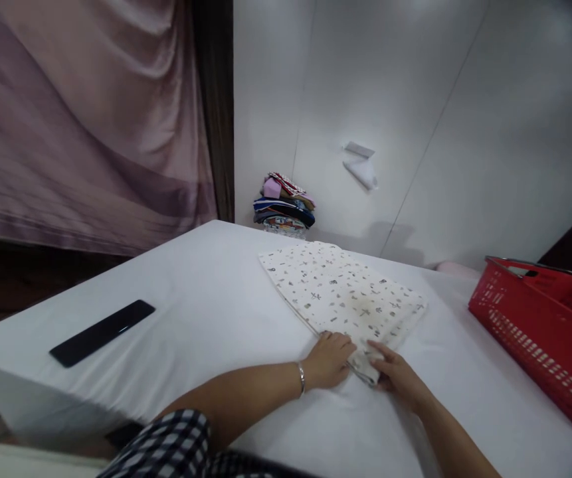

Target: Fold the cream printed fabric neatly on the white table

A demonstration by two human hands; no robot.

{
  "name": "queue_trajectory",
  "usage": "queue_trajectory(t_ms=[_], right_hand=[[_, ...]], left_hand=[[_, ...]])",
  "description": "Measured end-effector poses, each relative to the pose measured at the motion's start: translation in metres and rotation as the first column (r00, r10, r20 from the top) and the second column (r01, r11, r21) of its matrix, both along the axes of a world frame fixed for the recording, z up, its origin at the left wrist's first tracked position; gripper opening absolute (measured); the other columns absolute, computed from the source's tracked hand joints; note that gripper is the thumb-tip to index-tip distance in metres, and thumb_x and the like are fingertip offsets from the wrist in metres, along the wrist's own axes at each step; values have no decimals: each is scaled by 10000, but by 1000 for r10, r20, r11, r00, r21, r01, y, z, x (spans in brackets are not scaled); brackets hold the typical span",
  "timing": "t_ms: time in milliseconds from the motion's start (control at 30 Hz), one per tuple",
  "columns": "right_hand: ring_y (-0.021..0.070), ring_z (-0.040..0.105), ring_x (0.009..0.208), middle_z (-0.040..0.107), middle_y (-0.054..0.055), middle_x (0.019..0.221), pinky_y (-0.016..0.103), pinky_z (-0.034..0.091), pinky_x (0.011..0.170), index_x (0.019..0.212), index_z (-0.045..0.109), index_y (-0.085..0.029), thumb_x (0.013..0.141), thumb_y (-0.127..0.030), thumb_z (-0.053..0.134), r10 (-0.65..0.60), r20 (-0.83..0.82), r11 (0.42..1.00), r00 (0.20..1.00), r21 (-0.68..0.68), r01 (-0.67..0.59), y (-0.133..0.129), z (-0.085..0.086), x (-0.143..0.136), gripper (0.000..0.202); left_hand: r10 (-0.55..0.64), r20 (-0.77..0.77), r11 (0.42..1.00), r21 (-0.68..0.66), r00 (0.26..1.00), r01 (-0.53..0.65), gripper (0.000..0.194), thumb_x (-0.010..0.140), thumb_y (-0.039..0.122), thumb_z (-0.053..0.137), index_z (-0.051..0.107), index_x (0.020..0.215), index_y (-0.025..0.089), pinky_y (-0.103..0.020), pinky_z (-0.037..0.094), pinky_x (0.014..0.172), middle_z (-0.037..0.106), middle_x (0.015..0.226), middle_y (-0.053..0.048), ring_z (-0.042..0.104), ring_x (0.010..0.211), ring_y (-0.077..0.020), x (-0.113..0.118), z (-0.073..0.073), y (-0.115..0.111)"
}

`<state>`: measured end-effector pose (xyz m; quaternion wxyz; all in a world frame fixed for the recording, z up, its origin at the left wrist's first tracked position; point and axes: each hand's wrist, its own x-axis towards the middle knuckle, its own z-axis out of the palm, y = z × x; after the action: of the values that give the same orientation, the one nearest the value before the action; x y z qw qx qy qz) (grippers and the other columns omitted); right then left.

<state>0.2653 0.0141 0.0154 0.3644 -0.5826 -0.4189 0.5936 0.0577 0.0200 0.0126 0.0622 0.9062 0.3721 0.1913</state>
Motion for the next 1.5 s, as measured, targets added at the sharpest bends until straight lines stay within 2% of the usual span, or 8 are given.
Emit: queue_trajectory(t_ms=[633, 867, 1000, 1067, 1167, 1267, 1333, 1500], right_hand=[[46, 428, 386, 595, -25, 594, 166, 172, 367, 853, 599, -160, 636, -430, 703, 57, -78, 993, 995, 112, -48, -39, 19, -38, 362], [138, 590, 503, 644, 20, 617, 185, 298, 385, 1023, 587, -138, 669, -440, 686, 81, -199, 984, 977, 171, -47, -93, 15, -103, 476], [171, 643, 595, 684, 44, 801, 212, 403, 430, 1285, 446, -191, 666, -434, 702, 386, -239, 923, 891, 113, -369, -120, 12, -120, 713], [152, 622, 541, 681, 33, 793, 225, 415, 433, 1334, 393, -202, 693, -445, 673, 397, -149, 916, 906, 129, -380, -111, 12, -98, 741], [160, 607, 589, 663, 39, 759, 263, 453, 498, 1227, 507, -134, 745, -445, 584, -5, 176, 942, 984, 330, -54, -66, 16, -29, 579], [217, 606, 923, 640, 101, 1061, 337, 476, 789, 1158, 565, -132, 790, -357, 506, -341, 573, 897, 745, 436, 75, -8, 19, 50, 435], [238, 519, 1123, 541, 132, 1260, 347, 386, 954, 1179, 559, -121, 819, -329, 471, -321, 793, 940, 518, 335, 71, 24, 19, 89, 425], [310, 499, 1155, 585, 186, 1181, 390, 382, 947, 1071, 607, -85, 765, -351, 576, -222, 844, 973, 488, 222, 58, 66, 12, 117, 407]], left_hand=[[87, 174, 995, 24, 981, -92, 160, 804, 169, 505, 548, 956, 187, -338, 371, 847, 608, 960, -37, 507, 943, -185, 13, 1, -27], [-47, 261, 997, 64, 964, 31, 215, 869, 210, 432, 605, 995, 191, -309, 445, 831, 653, 975, -39, 568, 916, -164, -58, 7, -62], [-149, 229, 974, 199, 962, 104, 322, 885, 254, 397, 548, 1167, 221, -339, 455, 884, 643, 1094, -59, 573, 1006, -176, -115, 0, -82], [-172, 167, 966, 222, 971, 133, 348, 863, 218, 411, 538, 1186, 241, -339, 462, 884, 640, 1117, -50, 573, 1024, -177, -133, -7, -86], [-173, 110, 965, 217, 979, 147, 437, 803, 106, 405, 535, 1192, 257, -352, 453, 905, 637, 1136, -35, 561, 1045, -177, -143, -16, -88], [-176, 112, 972, 178, 978, 154, 555, 709, 31, 412, 524, 1204, 256, -401, 426, 939, 618, 1166, -35, 532, 1081, -192, -138, -18, -90], [-175, 114, 977, 143, 978, 158, 635, 643, 5, 418, 508, 1218, 259, -431, 402, 964, 602, 1188, -31, 514, 1101, -200, -134, -17, -93], [-191, 80, 979, 87, 978, 184, 658, 659, 42, 450, 444, 1277, 268, -449, 340, 1028, 537, 1282, -27, 468, 1164, -203, -133, -14, -102]])
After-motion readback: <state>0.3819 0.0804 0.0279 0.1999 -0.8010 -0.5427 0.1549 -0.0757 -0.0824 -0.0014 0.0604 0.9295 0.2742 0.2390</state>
